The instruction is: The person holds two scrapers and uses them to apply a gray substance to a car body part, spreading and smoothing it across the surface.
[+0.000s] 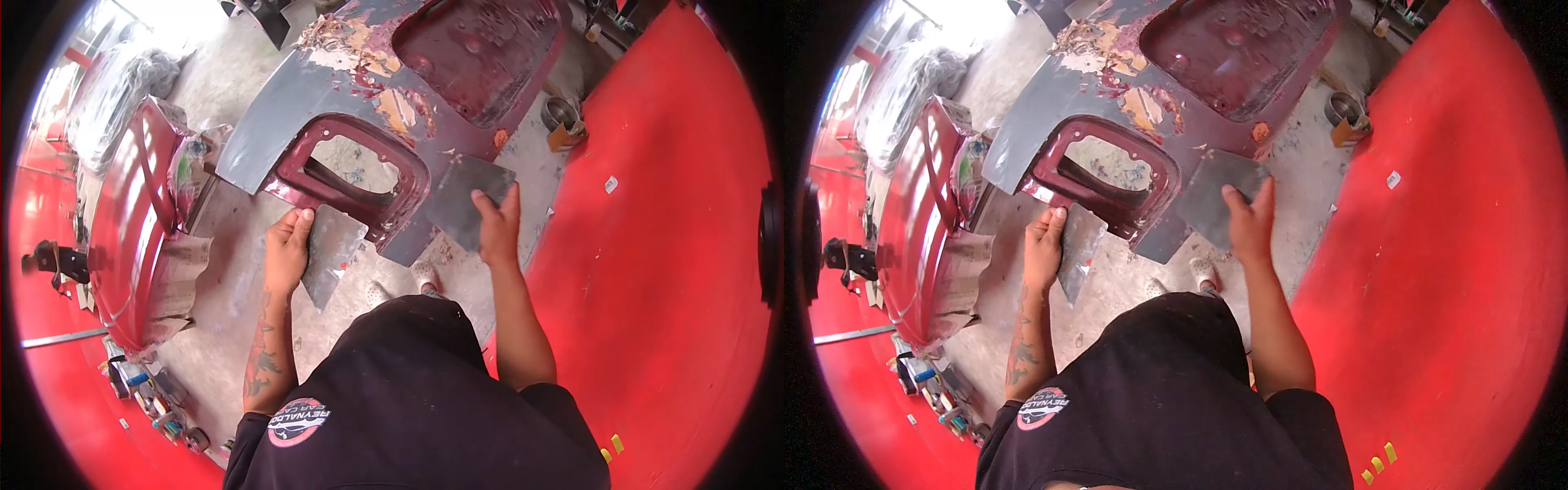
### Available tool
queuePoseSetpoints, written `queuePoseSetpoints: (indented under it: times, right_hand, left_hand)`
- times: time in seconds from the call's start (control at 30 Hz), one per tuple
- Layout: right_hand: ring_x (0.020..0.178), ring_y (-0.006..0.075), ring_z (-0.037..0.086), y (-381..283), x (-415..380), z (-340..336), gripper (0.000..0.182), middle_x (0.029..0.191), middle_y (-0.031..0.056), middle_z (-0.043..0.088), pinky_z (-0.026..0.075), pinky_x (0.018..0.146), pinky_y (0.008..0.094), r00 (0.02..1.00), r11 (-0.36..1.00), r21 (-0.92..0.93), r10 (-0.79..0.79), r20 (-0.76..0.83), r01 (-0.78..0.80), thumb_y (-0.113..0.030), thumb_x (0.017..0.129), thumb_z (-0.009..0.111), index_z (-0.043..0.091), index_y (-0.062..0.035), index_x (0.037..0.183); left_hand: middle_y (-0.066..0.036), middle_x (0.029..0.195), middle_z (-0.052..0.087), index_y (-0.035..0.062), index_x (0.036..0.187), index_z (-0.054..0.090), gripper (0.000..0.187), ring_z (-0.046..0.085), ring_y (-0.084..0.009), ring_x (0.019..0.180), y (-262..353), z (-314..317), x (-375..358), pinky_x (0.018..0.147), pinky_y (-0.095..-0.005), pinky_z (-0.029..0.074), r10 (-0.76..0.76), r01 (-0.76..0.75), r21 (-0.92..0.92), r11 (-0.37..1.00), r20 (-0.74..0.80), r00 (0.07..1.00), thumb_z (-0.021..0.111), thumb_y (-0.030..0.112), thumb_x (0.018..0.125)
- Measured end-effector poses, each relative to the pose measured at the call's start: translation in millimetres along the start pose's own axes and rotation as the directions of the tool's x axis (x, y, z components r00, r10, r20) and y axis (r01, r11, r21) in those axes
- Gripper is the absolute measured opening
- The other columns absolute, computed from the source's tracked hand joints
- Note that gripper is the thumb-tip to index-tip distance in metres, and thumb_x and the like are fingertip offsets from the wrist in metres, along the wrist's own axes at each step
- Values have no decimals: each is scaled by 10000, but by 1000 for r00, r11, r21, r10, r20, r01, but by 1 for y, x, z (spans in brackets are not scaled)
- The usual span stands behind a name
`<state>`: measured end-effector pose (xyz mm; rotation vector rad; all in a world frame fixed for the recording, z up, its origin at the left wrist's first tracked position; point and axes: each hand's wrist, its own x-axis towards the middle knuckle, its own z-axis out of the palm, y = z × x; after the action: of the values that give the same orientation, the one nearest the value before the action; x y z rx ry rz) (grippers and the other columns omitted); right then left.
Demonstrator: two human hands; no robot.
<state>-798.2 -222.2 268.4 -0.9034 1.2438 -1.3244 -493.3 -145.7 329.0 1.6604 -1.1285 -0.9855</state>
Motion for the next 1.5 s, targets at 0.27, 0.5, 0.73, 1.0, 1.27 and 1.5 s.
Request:
queuePoseSetpoints:
  times: [0.27, 0.5, 0.73, 1.0, 1.27, 1.5]
  right_hand:
    - [1080, 307, 529, -39, 14, 76, 480, 1190, 239, 515, 413, 956, 384, 957, 933, -240, -286, -47, 267, -92, 856, 569, 372, 94, 1252]
    - [1099, 313, 528, -37, 20, 91, 489, 1224, 264, 491, 404, 976, 397, 954, 927, -247, -298, -28, 282, -74, 857, 550, 347, 103, 1265]
    - [1069, 378, 530, -31, 6, 89, 479, 1129, 290, 507, 394, 967, 413, 947, 946, -182, -294, -131, 269, -92, 860, 536, 331, 96, 1249]
    - [1069, 404, 533, -33, 19, 107, 431, 1130, 289, 507, 396, 969, 425, 920, 912, -285, -351, -176, 294, -81, 846, 535, 360, 92, 1200]
    - [1100, 386, 543, -50, 23, 116, 448, 1173, 308, 504, 401, 974, 415, 945, 952, -182, -277, -174, 246, -59, 846, 499, 338, 98, 1233]
    - [1042, 424, 556, -65, 40, 132, 379, 1101, 304, 519, 420, 936, 420, 943, 949, -151, -297, -148, 276, -41, 840, 497, 358, 72, 1174]
  left_hand:
    - [62, 721, 565, 22, 850, 627, 330, 445, -32, 656, -3, 1, 0, 598, -221, 387, 13, -13, 24, 1000, -10, 1000, 533, 294, 1013]
    - [64, 716, 559, 22, 849, 626, 329, 440, -30, 656, -8, 2, 2, 599, -221, 387, 34, -34, -14, 999, -11, 999, 529, 289, 1015]
    - [59, 714, 561, 23, 845, 623, 327, 444, -30, 656, -5, 0, 4, 597, -225, 392, 36, -36, 18, 999, -4, 999, 533, 289, 1013]
    - [62, 713, 558, 20, 834, 613, 333, 447, -32, 658, -1, 1, 1, 602, -229, 396, 15, -15, 27, 1000, -6, 1000, 531, 288, 1014]
    - [64, 722, 564, 29, 833, 615, 325, 452, -32, 659, -11, -2, 5, 607, -224, 395, 37, -37, 0, 999, 33, 999, 529, 283, 1015]
    - [68, 727, 566, 36, 828, 619, 323, 447, -31, 656, -10, 1, 4, 607, -221, 392, 53, -52, -47, 998, 22, 998, 528, 282, 1016]
